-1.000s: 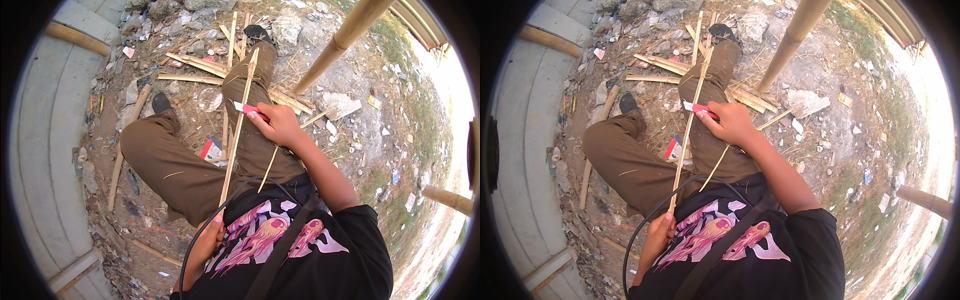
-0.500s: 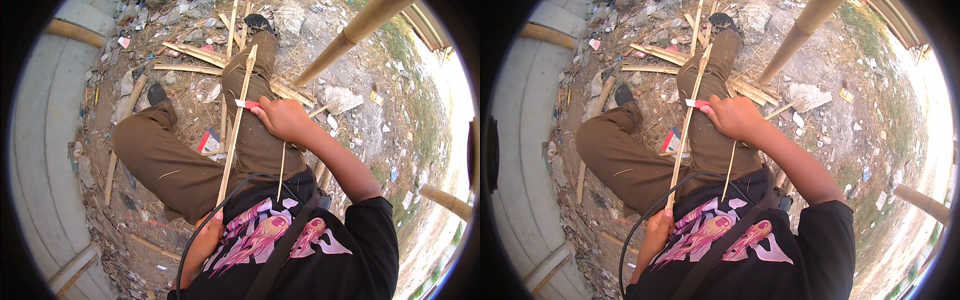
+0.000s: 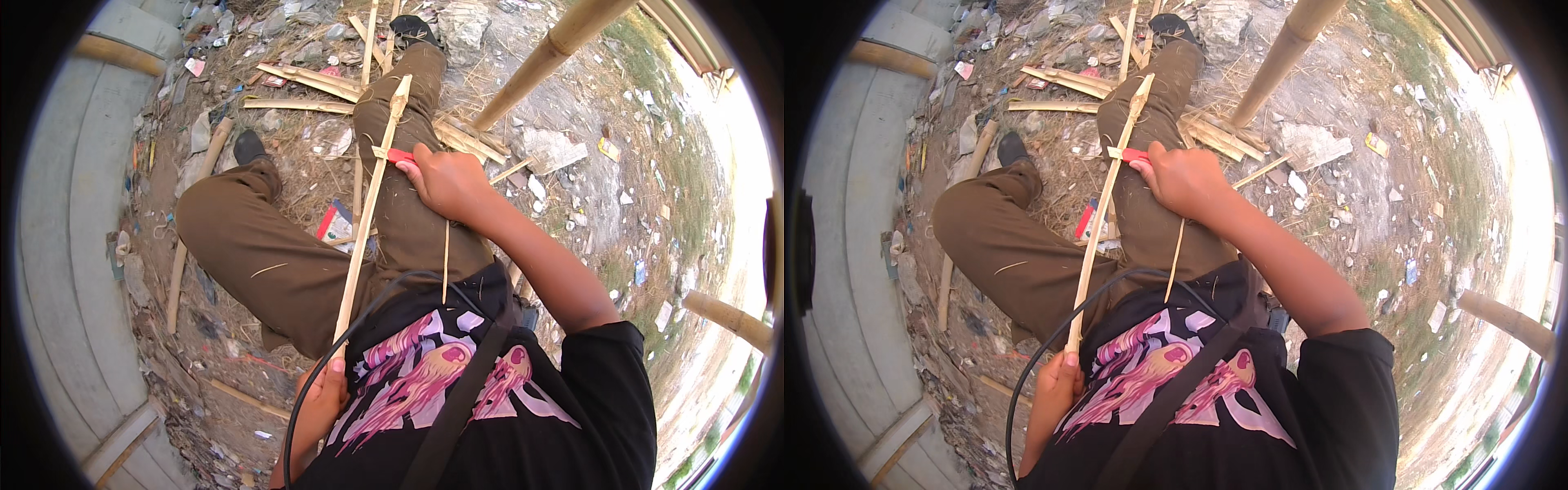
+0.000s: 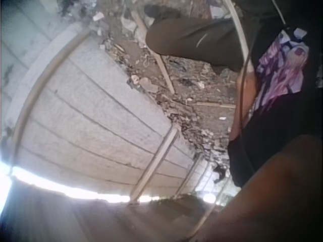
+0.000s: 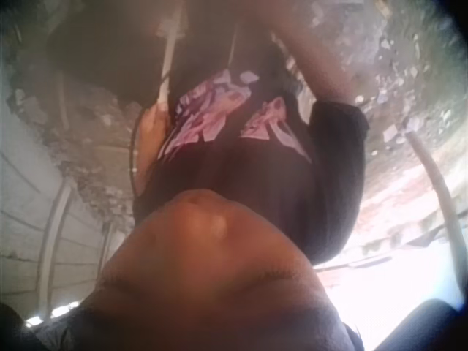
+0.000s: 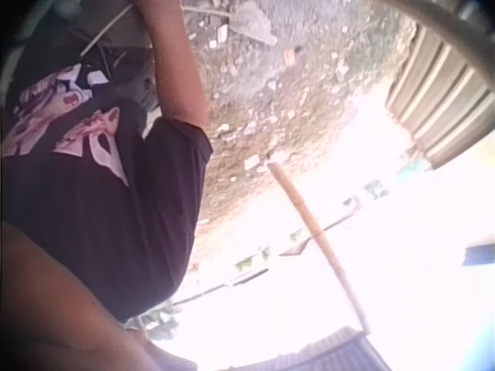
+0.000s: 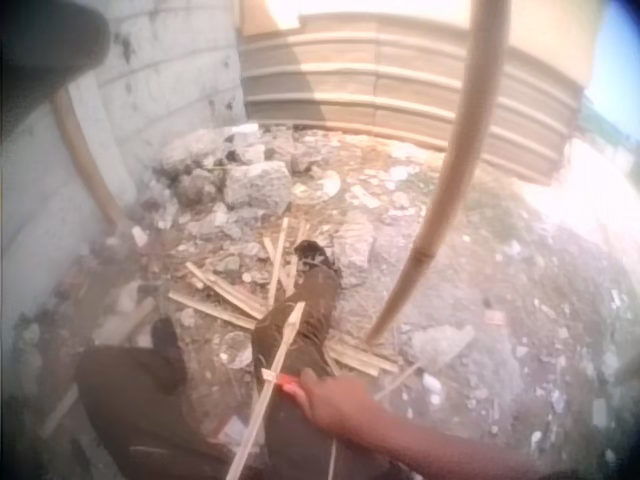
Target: The person sits on the ground and uses a red utility knife to shave and smooth a thin bamboo stick. They hold the stick with their left hand and scrape along its length with the knife in their right hand, removing thin strips of bamboo.
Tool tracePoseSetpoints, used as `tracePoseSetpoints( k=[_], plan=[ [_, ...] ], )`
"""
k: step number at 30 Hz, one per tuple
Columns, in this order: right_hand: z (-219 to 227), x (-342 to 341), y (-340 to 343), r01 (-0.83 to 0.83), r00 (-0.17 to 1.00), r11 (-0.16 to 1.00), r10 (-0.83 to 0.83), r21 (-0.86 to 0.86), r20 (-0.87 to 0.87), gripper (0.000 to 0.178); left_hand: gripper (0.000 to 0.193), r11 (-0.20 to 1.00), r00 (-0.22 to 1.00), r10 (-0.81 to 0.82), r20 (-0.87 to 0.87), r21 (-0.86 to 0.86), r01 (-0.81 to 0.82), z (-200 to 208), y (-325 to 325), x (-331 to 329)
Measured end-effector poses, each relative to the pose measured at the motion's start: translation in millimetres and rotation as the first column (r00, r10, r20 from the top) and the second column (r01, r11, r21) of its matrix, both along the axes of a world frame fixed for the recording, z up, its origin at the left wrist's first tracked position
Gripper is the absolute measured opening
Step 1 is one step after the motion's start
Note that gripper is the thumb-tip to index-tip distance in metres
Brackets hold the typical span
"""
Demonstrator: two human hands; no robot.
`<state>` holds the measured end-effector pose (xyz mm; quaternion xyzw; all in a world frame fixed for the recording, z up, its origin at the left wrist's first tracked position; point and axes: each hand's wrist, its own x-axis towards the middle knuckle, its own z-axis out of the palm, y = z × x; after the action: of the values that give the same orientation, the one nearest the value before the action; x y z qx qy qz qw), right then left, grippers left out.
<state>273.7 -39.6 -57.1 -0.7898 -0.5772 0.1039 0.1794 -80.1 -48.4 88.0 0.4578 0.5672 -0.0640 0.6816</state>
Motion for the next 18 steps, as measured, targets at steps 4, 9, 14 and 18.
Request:
tracePoseSetpoints(
  k=[4,9,14,18],
  plan=[
    [-5.2,-6.9,-1.2,0.013,1.000,0.998,-0.014,0.065,0.018,0.047,0.035,0.999,0.999,-0.011,-0.032,0.050,0.013,4.9,-6.5,-9.6],
    [2.0,-16.7,-1.9,0.072,0.996,0.994,-0.077,0.087,0.050,0.046,0.035,0.996,0.999,0.038,0.019,-0.085,-0.037,-0.5,11.1,-25.5],
    [7.2,8.5,-13.0,0.157,0.954,0.984,-0.128,0.086,-0.272,0.037,0.033,0.945,0.970,-0.242,0.015,0.229,0.232,-11.6,1.1,-14.5],
    [-0.1,31.3,-1.7,0.403,0.794,0.912,-0.386,-0.069,-0.469,0.035,0.036,0.793,0.900,-0.432,-0.048,0.455,0.405,-4.2,8.1,24.7]
  ],
)
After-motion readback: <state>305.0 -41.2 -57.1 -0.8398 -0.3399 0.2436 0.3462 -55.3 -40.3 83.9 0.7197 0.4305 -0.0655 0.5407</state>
